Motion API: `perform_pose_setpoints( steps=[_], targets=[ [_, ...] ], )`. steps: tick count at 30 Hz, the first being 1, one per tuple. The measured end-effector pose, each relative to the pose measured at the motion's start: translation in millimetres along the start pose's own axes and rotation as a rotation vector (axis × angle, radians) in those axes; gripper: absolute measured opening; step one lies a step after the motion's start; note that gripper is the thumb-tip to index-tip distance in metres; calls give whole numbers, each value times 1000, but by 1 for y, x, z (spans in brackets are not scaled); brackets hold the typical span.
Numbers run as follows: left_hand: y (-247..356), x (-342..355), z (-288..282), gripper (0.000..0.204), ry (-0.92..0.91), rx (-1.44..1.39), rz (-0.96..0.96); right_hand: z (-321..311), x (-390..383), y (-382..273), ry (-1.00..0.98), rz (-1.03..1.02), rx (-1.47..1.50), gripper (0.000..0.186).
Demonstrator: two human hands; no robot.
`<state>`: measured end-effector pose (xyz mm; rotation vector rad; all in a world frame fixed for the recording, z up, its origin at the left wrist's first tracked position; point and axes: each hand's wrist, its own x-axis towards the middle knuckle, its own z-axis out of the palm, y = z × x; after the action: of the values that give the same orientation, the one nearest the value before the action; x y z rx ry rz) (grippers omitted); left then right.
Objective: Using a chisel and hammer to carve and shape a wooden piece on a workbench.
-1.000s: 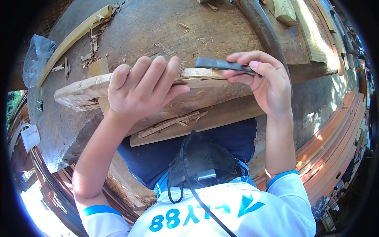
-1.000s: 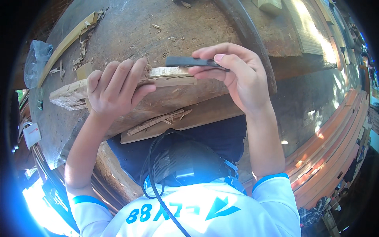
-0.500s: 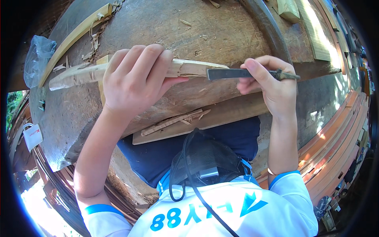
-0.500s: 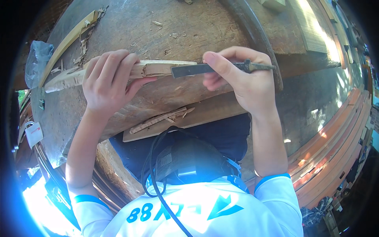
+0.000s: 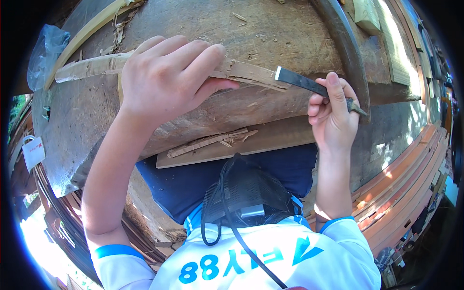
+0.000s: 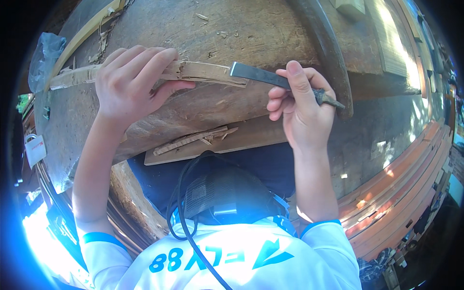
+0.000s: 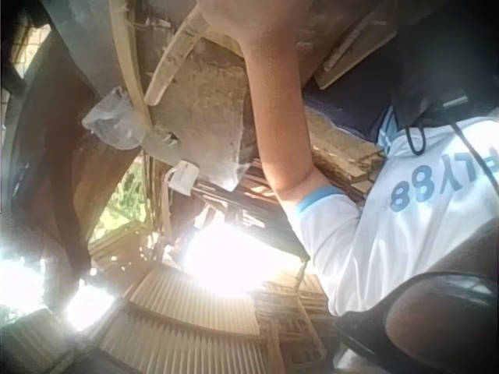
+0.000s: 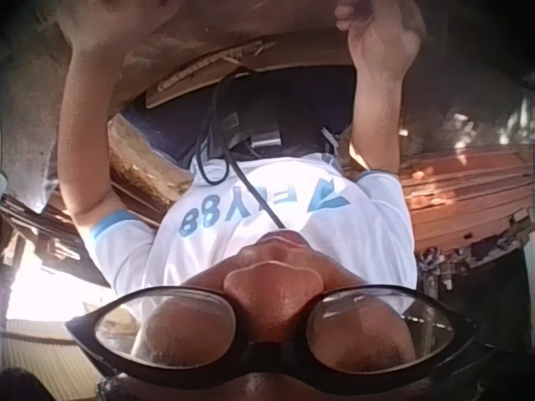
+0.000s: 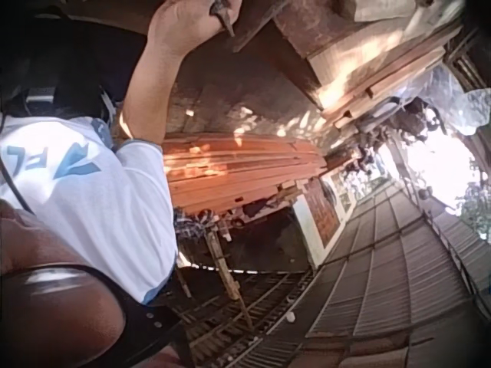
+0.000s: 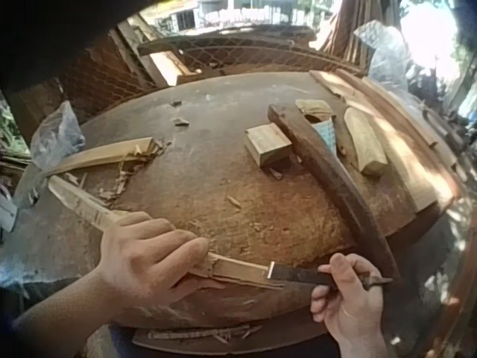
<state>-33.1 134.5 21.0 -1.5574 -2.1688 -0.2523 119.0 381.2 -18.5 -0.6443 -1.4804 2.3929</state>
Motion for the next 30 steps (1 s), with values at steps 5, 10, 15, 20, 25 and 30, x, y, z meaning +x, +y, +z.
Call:
perform_pose_setpoints(
  steps=[5,10,15,20,25,30],
  targets=[
    [-1,2,-1,48,-29,-33,-3,5,-2,10,54,-17,85,33],
    [-2,3,0,49,-39,-37,-1,1,-5,20,56,-45,105,33],
    [-6,8,0,50,-27,-60,-2,5,-8,16,69,-67,96,33],
    [-32,25,-6,50,-238,-119,12,-4,-6,-21,-98,-192,10,23],
    [-46,36,-29,47,-383,-244,-150,35,9,-76,-189,-462,-464,19],
    [-36,45,-39,52,-528,-142,-220,71,56,-63,-190,-1008,-513,40]
  ],
)
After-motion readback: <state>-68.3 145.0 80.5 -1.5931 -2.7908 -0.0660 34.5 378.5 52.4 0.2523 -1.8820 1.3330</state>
